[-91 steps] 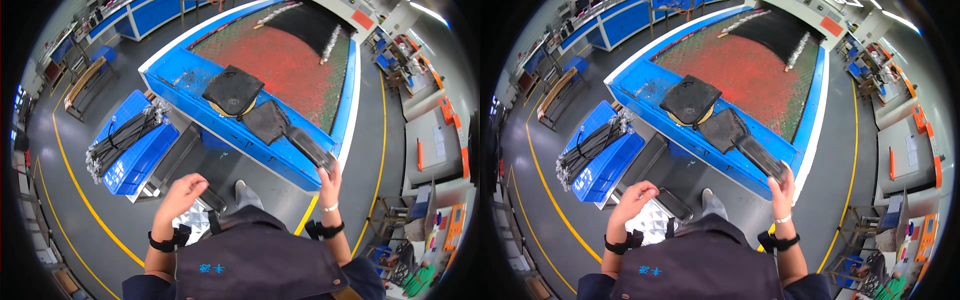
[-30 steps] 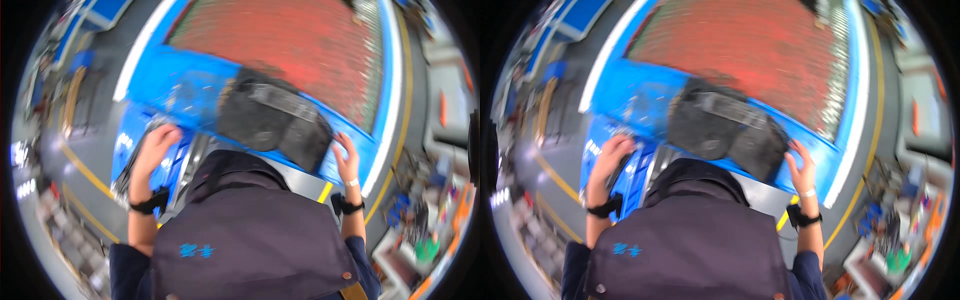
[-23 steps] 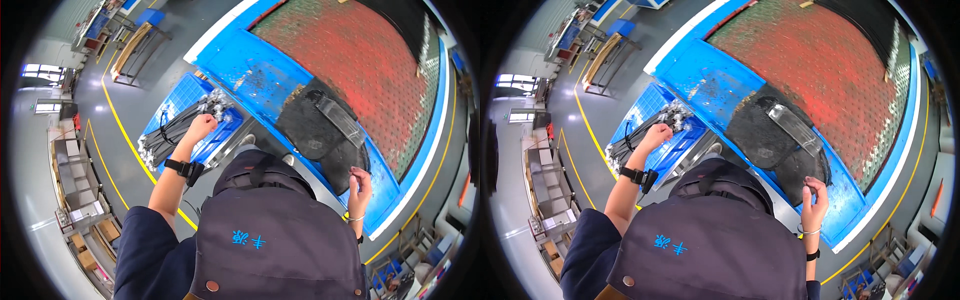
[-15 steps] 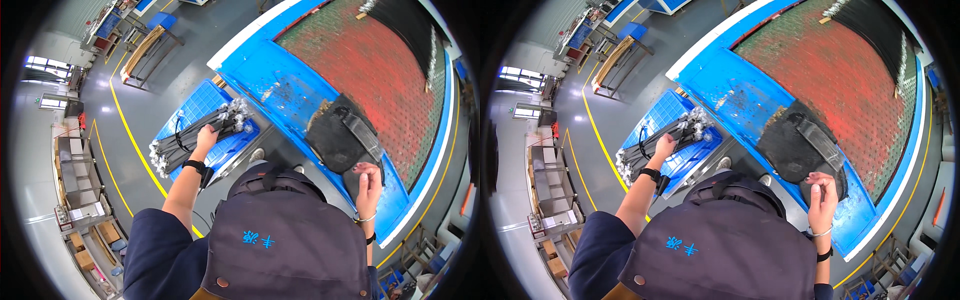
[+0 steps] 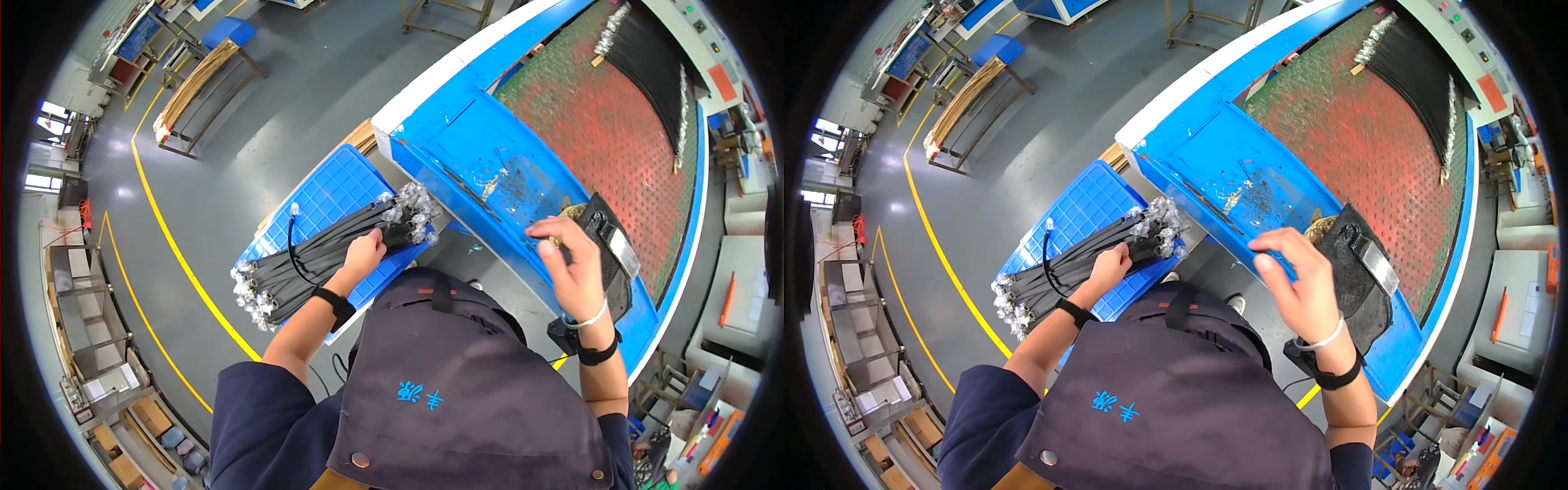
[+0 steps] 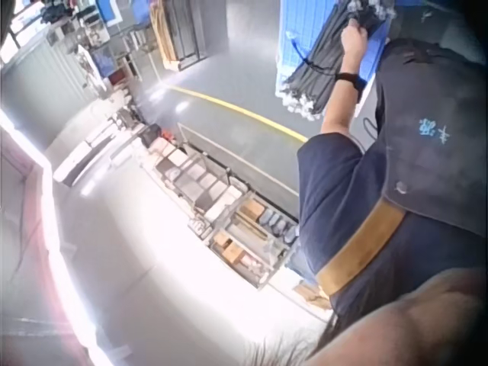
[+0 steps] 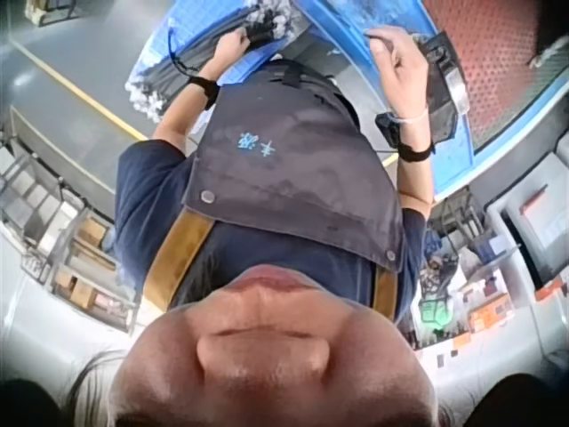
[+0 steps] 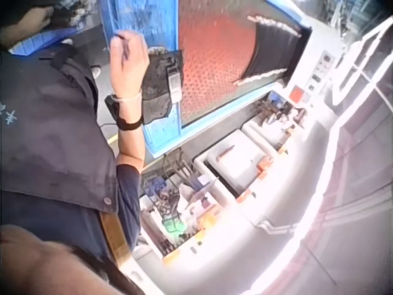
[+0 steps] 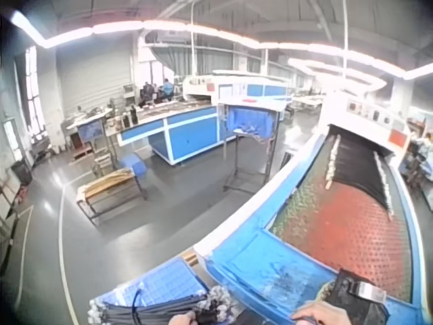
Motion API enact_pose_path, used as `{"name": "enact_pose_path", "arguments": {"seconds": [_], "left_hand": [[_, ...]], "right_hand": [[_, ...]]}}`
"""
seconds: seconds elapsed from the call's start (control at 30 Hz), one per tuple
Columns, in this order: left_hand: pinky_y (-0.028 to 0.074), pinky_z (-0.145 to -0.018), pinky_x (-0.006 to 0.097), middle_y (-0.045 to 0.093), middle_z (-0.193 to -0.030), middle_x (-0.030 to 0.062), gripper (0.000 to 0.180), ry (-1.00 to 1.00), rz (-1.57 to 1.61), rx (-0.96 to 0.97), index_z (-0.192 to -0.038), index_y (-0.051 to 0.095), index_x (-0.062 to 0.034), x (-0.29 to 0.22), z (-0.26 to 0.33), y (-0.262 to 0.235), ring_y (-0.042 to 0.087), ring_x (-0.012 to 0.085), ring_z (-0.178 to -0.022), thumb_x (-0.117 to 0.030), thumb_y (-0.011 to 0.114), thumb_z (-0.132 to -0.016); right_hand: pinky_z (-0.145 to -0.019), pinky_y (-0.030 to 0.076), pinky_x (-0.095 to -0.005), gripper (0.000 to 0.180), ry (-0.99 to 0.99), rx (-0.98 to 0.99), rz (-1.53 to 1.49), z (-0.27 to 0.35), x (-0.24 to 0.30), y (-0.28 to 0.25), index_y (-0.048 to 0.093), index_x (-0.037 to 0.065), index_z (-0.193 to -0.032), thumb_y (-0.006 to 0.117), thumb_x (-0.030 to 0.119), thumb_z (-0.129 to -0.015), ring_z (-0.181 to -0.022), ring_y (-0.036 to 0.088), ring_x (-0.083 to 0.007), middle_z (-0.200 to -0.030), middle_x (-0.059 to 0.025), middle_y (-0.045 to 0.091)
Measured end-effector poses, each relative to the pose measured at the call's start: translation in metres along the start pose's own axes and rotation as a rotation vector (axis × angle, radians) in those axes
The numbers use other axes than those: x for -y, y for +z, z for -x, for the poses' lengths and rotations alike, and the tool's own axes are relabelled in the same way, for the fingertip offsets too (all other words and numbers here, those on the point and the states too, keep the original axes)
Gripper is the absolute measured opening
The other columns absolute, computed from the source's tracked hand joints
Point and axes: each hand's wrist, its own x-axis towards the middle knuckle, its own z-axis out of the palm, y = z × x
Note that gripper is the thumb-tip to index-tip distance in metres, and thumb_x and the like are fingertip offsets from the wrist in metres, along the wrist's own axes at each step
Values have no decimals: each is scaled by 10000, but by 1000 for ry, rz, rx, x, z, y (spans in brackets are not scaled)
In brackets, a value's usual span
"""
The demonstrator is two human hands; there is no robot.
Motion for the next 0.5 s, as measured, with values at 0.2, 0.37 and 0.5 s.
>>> {"name": "enact_pose_path", "arguments": {"seconds": [0.2, 0.37, 0.5], "left_hand": [[388, -466, 220, 544, -649, 37, 65, 157, 651, -31, -917, 451, -22, -123, 24, -127, 489, 60, -503, -83, 432, -929], [423, -497, 274, 578, -734, 91, 86, 714, 276, -266, -914, 503, -18, -192, 46, -177, 547, 178, -532, -10, 551, -843], [447, -542, 281, 595, -756, 102, 132, 873, 264, -300, -919, 537, -6, -234, 58, -189, 591, 208, -605, -11, 604, -805]], "right_hand": [[-795, 466, -359, 246, 65, 331, -2, -33, 11, 56, 592, -5, -1022, 558, 183, -868, -909, 598, -310, -983, -167, 613], [-846, 461, -329, 277, 17, 234, -411, -44, 45, 68, 586, -23, -1096, 567, 147, -879, -970, 600, -240, -1064, -159, 616], [-844, 467, -336, 192, -150, 60, -539, -34, 50, 41, 632, -34, -989, 574, 111, -878, -969, 595, -226, -1018, -144, 627]]}}
